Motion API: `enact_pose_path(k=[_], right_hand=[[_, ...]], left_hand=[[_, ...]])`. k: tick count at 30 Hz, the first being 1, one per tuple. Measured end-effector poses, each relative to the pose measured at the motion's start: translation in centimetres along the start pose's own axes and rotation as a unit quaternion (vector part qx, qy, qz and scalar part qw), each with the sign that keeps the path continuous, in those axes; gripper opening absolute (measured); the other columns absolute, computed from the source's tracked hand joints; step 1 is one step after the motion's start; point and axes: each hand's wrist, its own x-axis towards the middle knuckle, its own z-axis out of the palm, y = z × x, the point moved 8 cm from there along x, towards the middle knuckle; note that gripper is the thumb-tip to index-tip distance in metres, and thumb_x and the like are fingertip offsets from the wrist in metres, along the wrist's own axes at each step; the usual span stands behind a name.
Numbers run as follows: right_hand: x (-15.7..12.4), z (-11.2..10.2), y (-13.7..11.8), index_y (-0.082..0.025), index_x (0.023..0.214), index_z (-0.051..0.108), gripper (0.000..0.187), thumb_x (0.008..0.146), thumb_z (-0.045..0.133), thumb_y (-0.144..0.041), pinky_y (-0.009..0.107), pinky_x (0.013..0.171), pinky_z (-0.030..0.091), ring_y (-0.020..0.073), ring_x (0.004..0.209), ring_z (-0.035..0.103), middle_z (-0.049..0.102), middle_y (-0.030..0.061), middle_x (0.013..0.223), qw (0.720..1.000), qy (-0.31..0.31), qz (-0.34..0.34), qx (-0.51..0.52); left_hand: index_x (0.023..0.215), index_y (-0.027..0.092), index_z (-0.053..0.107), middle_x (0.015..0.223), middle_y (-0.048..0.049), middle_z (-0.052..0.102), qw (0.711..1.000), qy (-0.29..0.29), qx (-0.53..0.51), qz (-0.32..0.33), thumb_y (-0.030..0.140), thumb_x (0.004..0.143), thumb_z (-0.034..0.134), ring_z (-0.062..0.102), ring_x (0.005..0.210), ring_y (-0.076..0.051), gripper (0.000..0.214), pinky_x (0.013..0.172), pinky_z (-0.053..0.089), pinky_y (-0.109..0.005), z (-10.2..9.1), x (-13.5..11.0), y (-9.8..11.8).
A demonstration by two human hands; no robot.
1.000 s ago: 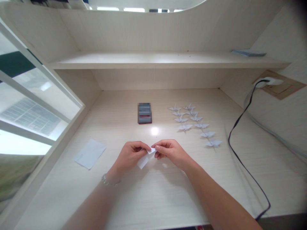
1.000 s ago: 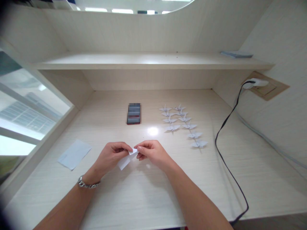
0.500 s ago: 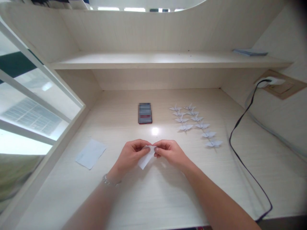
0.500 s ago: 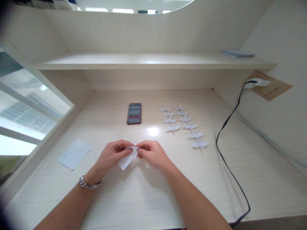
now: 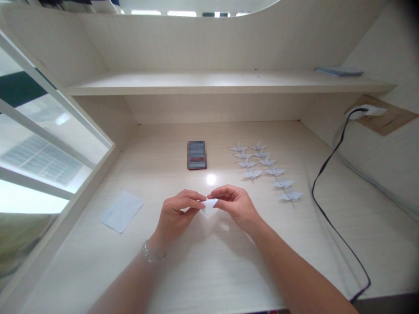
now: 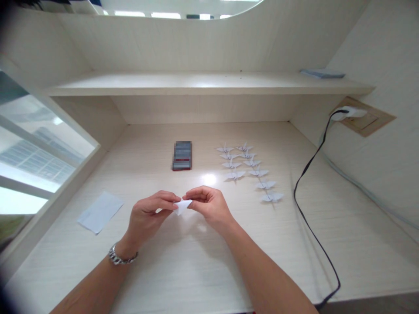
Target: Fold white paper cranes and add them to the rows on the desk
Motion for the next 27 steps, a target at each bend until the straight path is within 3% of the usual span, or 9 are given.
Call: enact_pose_path(k=[5, 10, 14, 20, 27], right_hand=[[0.0, 0.0, -0.2, -0.018, 0.077, 0.066, 0.024, 0.056, 0.077, -0.020, 0.034, 0.076, 0.051, 0.0172, 0.076, 0.065, 0.070, 0.0038, 0.080, 0.999, -0.011, -0.024, 0.020], [0.0, 0.0, -0.1, -0.018, 0.077, 0.066, 0.023, 0.057, 0.076, -0.020, 0.034, 0.076, 0.050, 0.0172, 0.077, 0.065, 0.070, 0.0035, 0.080, 1.000, -0.015, -0.025, 0.012], [0.0, 0.0, -0.2, -0.019, 0.077, 0.067, 0.020, 0.058, 0.074, -0.018, 0.032, 0.074, 0.049, 0.0167, 0.076, 0.064, 0.070, 0.0031, 0.079, 1.000, -0.012, -0.024, -0.003], [0.2, -0.3, 0.0, -0.019, 0.075, 0.070, 0.012, 0.063, 0.069, -0.018, 0.025, 0.058, 0.046, 0.0119, 0.061, 0.057, 0.067, 0.0013, 0.069, 0.998, 0.002, -0.013, -0.060], [0.4, -0.6, 0.5, -0.018, 0.078, 0.069, 0.017, 0.064, 0.069, -0.027, 0.024, 0.054, 0.043, 0.0118, 0.059, 0.054, 0.065, 0.0017, 0.068, 0.997, 0.009, 0.003, -0.073]], left_hand=[[0.072, 0.023, 0.072, 0.087, -0.0070, 0.069, 0.999, 0.002, 0.011, 0.047, 0.010, 0.073, 0.063, 0.061, 0.086, -0.019, 0.015, 0.078, 0.050, -0.035, 0.0, 0.2, 0.7], [0.072, 0.023, 0.072, 0.087, -0.0070, 0.070, 0.999, -0.001, 0.011, 0.043, 0.010, 0.073, 0.063, 0.061, 0.086, -0.019, 0.016, 0.078, 0.050, -0.035, 0.0, 0.2, 0.6], [0.074, 0.021, 0.072, 0.088, -0.0071, 0.069, 1.000, -0.001, 0.009, 0.010, 0.012, 0.074, 0.062, 0.062, 0.085, -0.019, 0.013, 0.077, 0.050, -0.033, 0.1, 0.1, 0.1], [0.078, 0.019, 0.070, 0.085, -0.0065, 0.070, 0.998, 0.003, 0.008, -0.059, 0.017, 0.074, 0.062, 0.064, 0.082, -0.018, 0.009, 0.077, 0.051, -0.030, 0.6, -0.2, -1.1], [0.086, 0.016, 0.068, 0.082, -0.0064, 0.069, 0.992, -0.003, -0.012, -0.127, 0.024, 0.073, 0.064, 0.063, 0.073, -0.017, 0.015, 0.070, 0.051, -0.028, 0.8, -0.6, -2.5]])
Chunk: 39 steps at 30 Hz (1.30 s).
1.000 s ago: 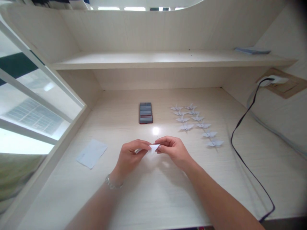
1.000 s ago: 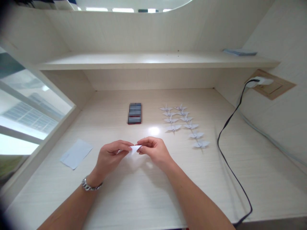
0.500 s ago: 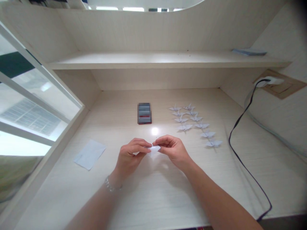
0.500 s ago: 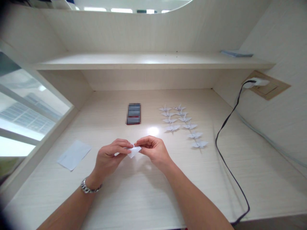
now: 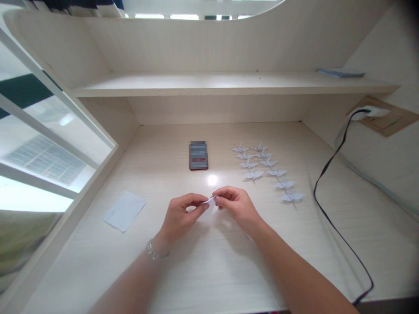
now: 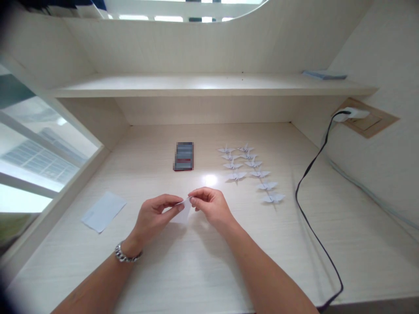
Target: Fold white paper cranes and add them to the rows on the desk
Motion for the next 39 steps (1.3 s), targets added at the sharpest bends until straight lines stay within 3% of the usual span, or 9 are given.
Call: enact_pose_path(k=[3, 6, 8, 11, 15, 25, 29, 33, 39], right_hand=[[-0.1, 0.0, 0.4, -0.017, 0.081, 0.067, 0.020, 0.066, 0.068, -0.031, 0.024, 0.055, 0.043, 0.0125, 0.061, 0.056, 0.065, 0.0023, 0.072, 0.999, 0.004, 0.024, 0.028], [-0.4, 0.4, 1.0, -0.017, 0.089, 0.064, 0.026, 0.066, 0.069, -0.029, 0.022, 0.050, 0.040, 0.0105, 0.055, 0.053, 0.062, 0.0000, 0.067, 0.996, -0.010, 0.072, 0.061], [-0.7, 0.8, 1.5, -0.018, 0.094, 0.062, 0.031, 0.065, 0.069, -0.028, 0.021, 0.047, 0.037, 0.0098, 0.051, 0.052, 0.059, -0.0019, 0.062, 0.992, -0.033, 0.108, 0.052], [-0.8, 1.2, 1.9, -0.017, 0.089, 0.064, 0.026, 0.065, 0.069, -0.027, 0.022, 0.049, 0.039, 0.0102, 0.053, 0.054, 0.061, -0.0009, 0.063, 0.989, -0.072, 0.127, 0.035], [-0.5, 0.2, 1.6, -0.016, 0.080, 0.064, 0.018, 0.069, 0.067, -0.029, 0.021, 0.055, 0.044, 0.0121, 0.063, 0.060, 0.064, 0.0029, 0.072, 0.988, -0.050, 0.121, 0.081], [-0.4, 0.1, 0.7, -0.011, 0.083, 0.063, 0.028, 0.080, 0.056, -0.039, 0.024, 0.056, 0.050, 0.0156, 0.063, 0.065, 0.068, 0.0102, 0.074, 0.979, -0.049, 0.117, 0.160], [-0.4, -0.1, 0.7, -0.012, 0.086, 0.065, 0.027, 0.077, 0.061, -0.037, 0.024, 0.059, 0.051, 0.0144, 0.064, 0.064, 0.068, 0.0094, 0.077, 0.986, -0.046, 0.106, 0.124], [-0.3, -0.3, 0.3, -0.013, 0.090, 0.066, 0.026, 0.072, 0.066, -0.031, 0.025, 0.060, 0.050, 0.0132, 0.063, 0.063, 0.067, 0.0052, 0.070, 0.998, -0.036, 0.058, 0.008], [-0.8, 0.1, -0.8, -0.017, 0.087, 0.069, 0.016, 0.073, 0.063, -0.022, 0.026, 0.060, 0.049, 0.0142, 0.064, 0.062, 0.068, 0.0037, 0.073, 0.992, -0.013, -0.045, -0.121]], left_hand=[[0.098, 0.016, 0.065, 0.093, -0.0086, 0.067, 0.998, -0.047, -0.052, 0.004, 0.024, 0.080, 0.056, 0.062, 0.083, -0.017, 0.021, 0.072, 0.051, -0.028, 0.4, 0.0, 0.6], [0.114, 0.021, 0.058, 0.120, -0.0116, 0.055, 0.993, -0.091, -0.064, 0.044, 0.021, 0.080, 0.056, 0.054, 0.106, -0.021, 0.034, 0.081, 0.049, -0.030, 1.0, 0.0, 2.0], [0.103, 0.021, 0.064, 0.126, -0.0112, 0.051, 0.993, -0.094, -0.043, 0.063, 0.021, 0.074, 0.063, 0.049, 0.113, -0.023, 0.029, 0.087, 0.045, -0.032, 1.2, 0.0, 2.4], [0.078, 0.016, 0.066, 0.103, -0.0100, 0.063, 0.997, -0.066, -0.034, 0.018, 0.025, 0.072, 0.066, 0.058, 0.097, -0.021, 0.010, 0.083, 0.046, -0.031, 1.0, 0.2, 1.2], [0.074, 0.014, 0.062, 0.066, -0.0023, 0.064, 0.993, -0.025, -0.061, -0.100, 0.031, 0.070, 0.067, 0.057, 0.060, -0.013, 0.018, 0.054, 0.043, -0.022, -0.1, 0.6, -1.7], [0.072, 0.012, 0.062, 0.063, -0.0004, 0.061, 0.983, 0.012, -0.101, -0.151, 0.030, 0.065, 0.070, 0.053, 0.055, -0.010, 0.021, 0.050, 0.040, -0.020, -1.0, 0.8, -2.5], [0.075, 0.012, 0.062, 0.065, -0.0002, 0.062, 0.980, 0.014, -0.120, -0.160, 0.029, 0.065, 0.071, 0.054, 0.056, -0.010, 0.021, 0.051, 0.040, -0.020, -1.1, 0.8, -2.8], [0.078, 0.013, 0.063, 0.069, -0.0020, 0.064, 0.981, -0.004, -0.118, -0.156, 0.028, 0.067, 0.069, 0.056, 0.059, -0.011, 0.020, 0.053, 0.042, -0.020, -0.9, 0.9, -2.9], [0.081, 0.015, 0.067, 0.078, -0.0051, 0.068, 0.994, 0.004, -0.089, -0.066, 0.021, 0.069, 0.068, 0.061, 0.071, -0.016, 0.014, 0.064, 0.047, -0.025, -0.6, 0.7, -1.7]])
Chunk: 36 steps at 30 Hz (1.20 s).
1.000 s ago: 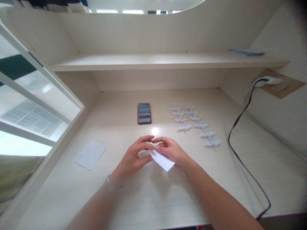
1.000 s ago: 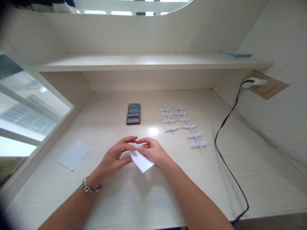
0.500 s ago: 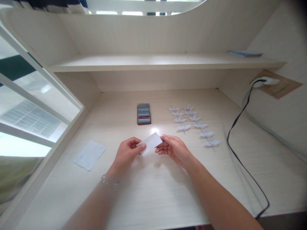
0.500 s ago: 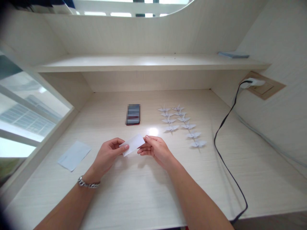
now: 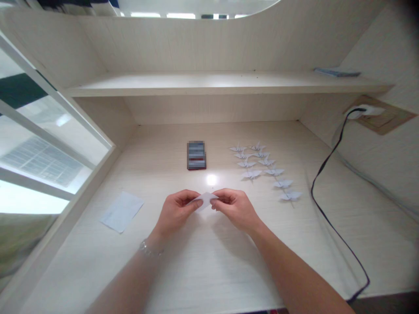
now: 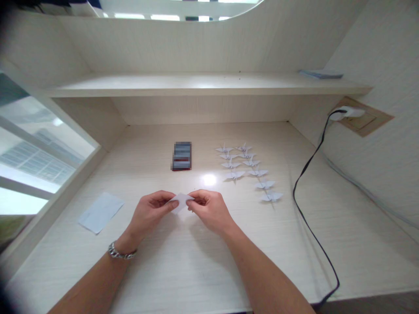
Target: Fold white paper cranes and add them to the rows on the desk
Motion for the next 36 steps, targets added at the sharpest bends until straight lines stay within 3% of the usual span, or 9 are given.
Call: enact_pose_path(k=[6, 15, 20, 25, 28, 36], right_hand=[[-0.4, -0.3, -1.3, -0.018, 0.073, 0.069, 0.010, 0.064, 0.071, -0.014, 0.029, 0.067, 0.052, 0.0165, 0.072, 0.065, 0.070, 0.0037, 0.075, 0.989, 0.047, -0.064, 0.125], [-0.5, -0.2, -1.4, -0.017, 0.066, 0.068, 0.011, 0.060, 0.073, -0.010, 0.029, 0.067, 0.053, 0.0169, 0.073, 0.066, 0.071, 0.0043, 0.077, 0.984, 0.045, -0.064, 0.163], [-0.4, -0.1, -1.1, -0.017, 0.066, 0.066, 0.009, 0.061, 0.073, -0.013, 0.030, 0.067, 0.052, 0.0170, 0.071, 0.065, 0.070, 0.0047, 0.076, 0.987, 0.038, -0.046, 0.149], [-0.2, 0.4, 0.2, -0.015, 0.073, 0.065, 0.011, 0.066, 0.071, -0.021, 0.026, 0.057, 0.048, 0.0136, 0.060, 0.061, 0.066, 0.0027, 0.066, 0.997, -0.004, 0.021, 0.078], [0.0, 0.7, 0.6, -0.014, 0.077, 0.064, 0.012, 0.071, 0.066, -0.024, 0.025, 0.055, 0.048, 0.0130, 0.057, 0.061, 0.065, 0.0024, 0.063, 0.996, -0.035, 0.047, 0.068], [-0.1, 1.0, 1.3, -0.013, 0.078, 0.066, 0.014, 0.071, 0.066, -0.025, 0.024, 0.053, 0.048, 0.0130, 0.054, 0.061, 0.064, 0.0026, 0.058, 0.992, -0.067, 0.090, 0.061]], left_hand=[[0.074, 0.017, 0.070, 0.082, -0.0065, 0.067, 0.989, 0.011, 0.011, 0.148, 0.010, 0.071, 0.065, 0.062, 0.078, -0.018, 0.009, 0.071, 0.048, -0.028, 0.1, -1.0, 2.8], [0.070, 0.018, 0.070, 0.084, -0.0067, 0.067, 0.987, 0.012, 0.007, 0.162, 0.007, 0.071, 0.065, 0.063, 0.077, -0.018, 0.012, 0.068, 0.048, -0.027, -0.2, -1.1, 2.9], [0.073, 0.017, 0.068, 0.081, -0.0061, 0.067, 0.992, 0.011, 0.011, 0.124, 0.011, 0.070, 0.066, 0.062, 0.079, -0.018, 0.006, 0.072, 0.048, -0.028, 0.1, -0.9, 2.5], [0.075, 0.014, 0.066, 0.068, -0.0031, 0.065, 1.000, -0.015, 0.016, -0.002, 0.021, 0.070, 0.068, 0.058, 0.060, -0.012, 0.008, 0.054, 0.045, -0.021, 0.7, -0.6, 0.5], [0.078, 0.013, 0.066, 0.071, -0.0045, 0.067, 0.997, -0.052, -0.011, -0.050, 0.025, 0.071, 0.067, 0.058, 0.061, -0.012, 0.013, 0.054, 0.044, -0.021, 1.3, -0.5, -0.4], [0.082, 0.013, 0.069, 0.074, -0.0061, 0.069, 0.993, -0.070, -0.035, -0.088, 0.025, 0.070, 0.067, 0.059, 0.063, -0.013, 0.016, 0.056, 0.043, -0.021, 1.5, -0.5, -0.6]])
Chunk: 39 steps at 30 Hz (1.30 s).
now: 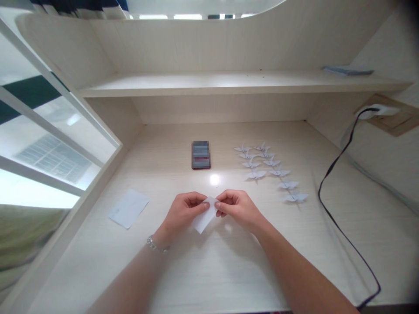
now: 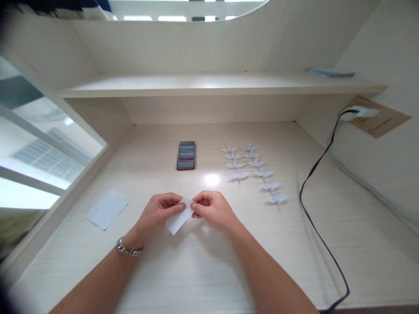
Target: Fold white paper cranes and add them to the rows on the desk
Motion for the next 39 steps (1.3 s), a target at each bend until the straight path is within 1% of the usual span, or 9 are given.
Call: enact_pose_path(k=[5, 9, 13, 18, 25, 31, 34, 37, 39], right_hand=[[0.0, 0.1, 0.0, -0.013, 0.083, 0.070, 0.019, 0.068, 0.068, -0.025, 0.023, 0.052, 0.048, 0.0119, 0.052, 0.061, 0.065, 0.0022, 0.056, 0.999, -0.003, 0.008, 0.045], [-0.1, 0.2, 0.1, -0.014, 0.089, 0.071, 0.024, 0.067, 0.067, -0.024, 0.026, 0.057, 0.051, 0.0129, 0.056, 0.063, 0.067, 0.0034, 0.059, 0.998, -0.003, 0.024, 0.066], [-0.2, 0.0, 0.0, -0.014, 0.088, 0.072, 0.024, 0.066, 0.067, -0.023, 0.027, 0.058, 0.052, 0.0127, 0.055, 0.062, 0.068, 0.0042, 0.059, 0.997, 0.003, 0.007, 0.083], [-0.2, 0.2, -0.1, -0.014, 0.085, 0.072, 0.022, 0.064, 0.070, -0.023, 0.028, 0.058, 0.052, 0.0135, 0.056, 0.063, 0.068, 0.0048, 0.060, 0.995, -0.002, -0.001, 0.098], [-0.2, 0.1, -0.6, -0.015, 0.080, 0.072, 0.019, 0.064, 0.070, -0.024, 0.028, 0.060, 0.052, 0.0136, 0.057, 0.064, 0.068, 0.0040, 0.060, 0.997, 0.007, -0.015, 0.075], [-0.3, 0.3, -0.5, -0.014, 0.087, 0.069, 0.026, 0.066, 0.069, -0.029, 0.029, 0.063, 0.052, 0.0156, 0.063, 0.065, 0.068, 0.0055, 0.066, 0.994, -0.028, 0.001, 0.102], [-0.3, 0.3, -0.4, -0.013, 0.084, 0.070, 0.027, 0.072, 0.065, -0.037, 0.027, 0.060, 0.050, 0.0142, 0.060, 0.063, 0.066, 0.0055, 0.065, 0.998, -0.025, 0.011, 0.065], [-0.2, 0.3, -0.3, -0.013, 0.080, 0.070, 0.028, 0.070, 0.066, -0.038, 0.024, 0.055, 0.048, 0.0116, 0.055, 0.059, 0.065, 0.0041, 0.061, 1.000, -0.020, 0.003, 0.010], [-0.1, 0.5, -0.1, -0.013, 0.080, 0.070, 0.027, 0.069, 0.067, -0.037, 0.023, 0.053, 0.047, 0.0109, 0.054, 0.058, 0.064, 0.0031, 0.060, 1.000, -0.025, 0.003, 0.003]], left_hand=[[0.080, 0.014, 0.071, 0.073, -0.0057, 0.069, 0.999, 0.011, -0.045, -0.010, 0.023, 0.069, 0.068, 0.058, 0.063, -0.013, 0.014, 0.055, 0.042, -0.021, -0.1, -0.1, -0.1], [0.077, 0.015, 0.071, 0.073, -0.0048, 0.069, 0.995, 0.022, -0.099, -0.012, 0.020, 0.067, 0.070, 0.057, 0.062, -0.012, 0.012, 0.053, 0.041, -0.020, -0.3, 0.0, -0.5], [0.071, 0.015, 0.070, 0.071, -0.0038, 0.067, 0.991, 0.017, -0.129, -0.008, 0.019, 0.066, 0.069, 0.058, 0.062, -0.012, 0.007, 0.054, 0.042, -0.021, -0.3, 0.0, -0.5], [0.068, 0.014, 0.069, 0.068, -0.0035, 0.065, 0.996, 0.016, -0.088, 0.017, 0.021, 0.067, 0.069, 0.056, 0.060, -0.012, 0.008, 0.053, 0.041, -0.021, -0.4, -0.2, 0.4], [0.077, 0.015, 0.070, 0.074, -0.0049, 0.068, 0.999, 0.017, -0.005, 0.046, 0.022, 0.071, 0.066, 0.058, 0.063, -0.012, 0.010, 0.054, 0.041, -0.020, -0.5, -0.3, 1.0], [0.075, 0.014, 0.069, 0.070, -0.0044, 0.066, 0.994, 0.015, 0.061, 0.088, 0.024, 0.074, 0.063, 0.055, 0.059, -0.011, 0.012, 0.051, 0.039, -0.019, -0.5, -0.6, 1.8], [0.076, 0.014, 0.069, 0.072, -0.0053, 0.066, 0.989, 0.007, 0.098, 0.110, 0.024, 0.075, 0.061, 0.056, 0.061, -0.012, 0.013, 0.053, 0.041, -0.020, -0.1, -0.8, 2.2], [0.076, 0.014, 0.069, 0.074, -0.0060, 0.067, 0.988, -0.005, 0.100, 0.116, 0.024, 0.075, 0.061, 0.059, 0.067, -0.014, 0.013, 0.059, 0.044, -0.022, 0.4, -0.8, 2.2], [0.079, 0.014, 0.068, 0.075, -0.0060, 0.067, 0.991, -0.006, 0.084, 0.102, 0.024, 0.075, 0.061, 0.060, 0.067, -0.014, 0.012, 0.059, 0.045, -0.022, 0.4, -0.7, 1.9]])
